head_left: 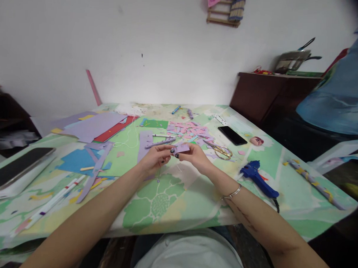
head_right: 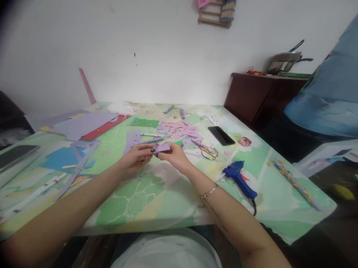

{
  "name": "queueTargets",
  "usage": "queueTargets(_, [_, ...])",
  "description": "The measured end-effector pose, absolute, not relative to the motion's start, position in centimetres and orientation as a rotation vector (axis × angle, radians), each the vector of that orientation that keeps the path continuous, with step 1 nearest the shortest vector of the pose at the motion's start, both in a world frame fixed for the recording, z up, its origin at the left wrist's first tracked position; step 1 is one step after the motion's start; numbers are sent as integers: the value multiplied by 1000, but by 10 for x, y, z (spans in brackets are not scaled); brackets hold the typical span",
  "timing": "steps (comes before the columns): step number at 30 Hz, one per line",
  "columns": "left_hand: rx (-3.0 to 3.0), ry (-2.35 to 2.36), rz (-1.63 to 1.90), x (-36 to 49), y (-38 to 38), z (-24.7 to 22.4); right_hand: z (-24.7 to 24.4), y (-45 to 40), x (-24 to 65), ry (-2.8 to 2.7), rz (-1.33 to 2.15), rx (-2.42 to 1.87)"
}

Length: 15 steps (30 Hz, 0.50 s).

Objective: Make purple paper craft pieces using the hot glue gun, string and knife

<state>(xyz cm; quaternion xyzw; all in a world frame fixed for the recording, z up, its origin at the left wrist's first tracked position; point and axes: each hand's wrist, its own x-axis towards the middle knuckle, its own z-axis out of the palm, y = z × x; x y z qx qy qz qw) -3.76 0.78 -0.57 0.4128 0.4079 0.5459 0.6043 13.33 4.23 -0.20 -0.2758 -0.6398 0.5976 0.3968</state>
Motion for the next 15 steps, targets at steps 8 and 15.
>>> queueTargets(8, [951, 939, 1257, -35, 6, -4, -10, 43, 129, -1604, 1464, -664])
queueTargets(15, [993, 932, 1268, -36, 8, -8, -15, 45, 127, -1598, 1422, -684])
